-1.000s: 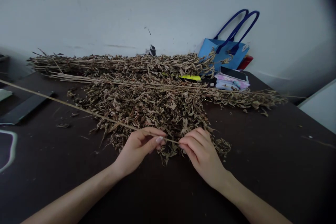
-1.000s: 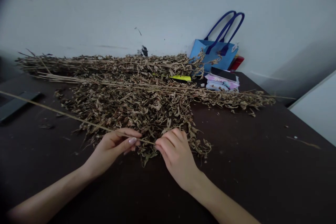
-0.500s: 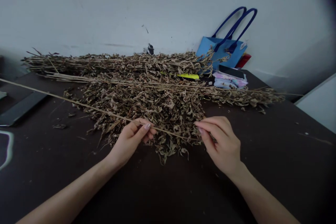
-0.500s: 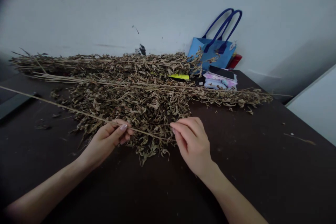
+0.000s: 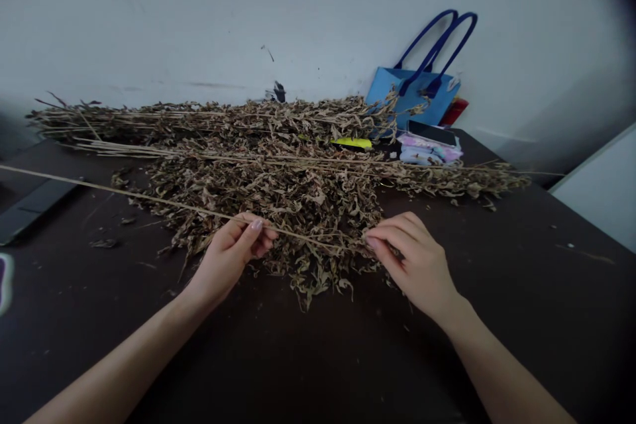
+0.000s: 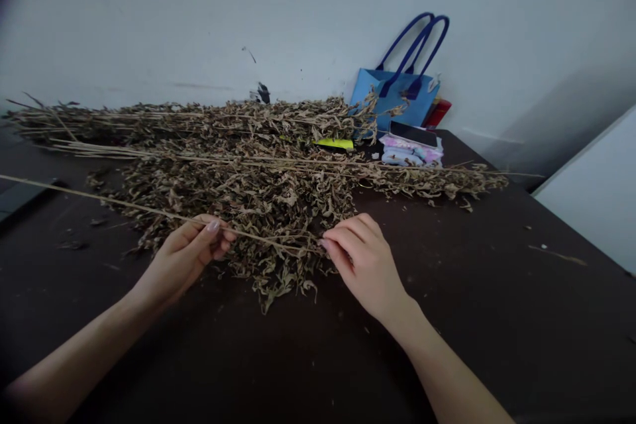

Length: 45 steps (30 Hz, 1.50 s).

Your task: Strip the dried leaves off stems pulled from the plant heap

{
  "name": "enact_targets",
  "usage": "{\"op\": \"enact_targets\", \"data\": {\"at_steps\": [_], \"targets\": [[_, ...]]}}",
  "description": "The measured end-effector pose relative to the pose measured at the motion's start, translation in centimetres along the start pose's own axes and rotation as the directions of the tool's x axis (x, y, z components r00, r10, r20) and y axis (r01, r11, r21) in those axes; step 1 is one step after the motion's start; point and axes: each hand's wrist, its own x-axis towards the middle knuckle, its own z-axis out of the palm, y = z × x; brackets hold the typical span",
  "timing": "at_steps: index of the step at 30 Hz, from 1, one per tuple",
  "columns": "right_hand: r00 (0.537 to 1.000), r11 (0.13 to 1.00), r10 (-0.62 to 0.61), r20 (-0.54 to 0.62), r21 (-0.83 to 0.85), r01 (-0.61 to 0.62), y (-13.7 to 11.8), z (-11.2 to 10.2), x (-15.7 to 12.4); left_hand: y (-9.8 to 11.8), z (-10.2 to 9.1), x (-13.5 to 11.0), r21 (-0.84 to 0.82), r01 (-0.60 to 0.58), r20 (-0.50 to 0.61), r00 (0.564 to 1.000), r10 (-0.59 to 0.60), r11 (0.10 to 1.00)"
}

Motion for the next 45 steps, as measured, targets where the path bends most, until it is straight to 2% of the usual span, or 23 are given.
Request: {"op": "enact_targets", "data": {"at_steps": [6, 13, 19, 26, 34, 41, 45], "targets": [[0.987, 0.998, -0.032, 0.155, -0.050, 0.040, -0.6, 1.2, -0.4, -0.2, -0.3, 0.1, -0.015, 0.007, -0.007, 1.000, -0.007, 1.000], [0.980, 0.999, -0.009, 0.201, -0.038, 0.016, -1.2, 2.0, -0.5, 0.0, 0.0, -0.1, -0.036, 0.022, 0.021, 1.000, -0.021, 0.999], [0.976, 1.000, -0.019, 0.218, 0.015, 0.016, -2.6, 2.4, -0.8, -0.1, 1.0, -1.3, 0.078, 0.071, 0.143, 0.986, -0.081, 0.994], [0.980, 0.998, -0.025, 0.197, 0.055, 0.014, -3.3, 2.7, -1.1, -0.4, 2.0, -2.1, 0.027, 0.153, 0.213, 0.965, -0.155, 0.988], [0.974, 0.995, -0.028, 0.225, 0.099, 0.006, -3.7, 2.5, -1.1, -0.9, 2.1, -2.4, -0.013, 0.212, 0.172, 0.963, -0.207, 0.977], [0.991, 0.969, 0.103, 0.087, 0.216, -0.120, -2.1, 0.7, 0.0, -1.0, 2.1, -2.4, 0.044, 0.170, 0.201, 0.964, -0.175, 0.985], [0.978, 0.950, 0.186, 0.089, 0.239, -0.202, -1.0, 0.4, 0.2, -0.9, 2.1, -2.5, 0.098, 0.147, 0.211, 0.963, -0.165, 0.984]]}}
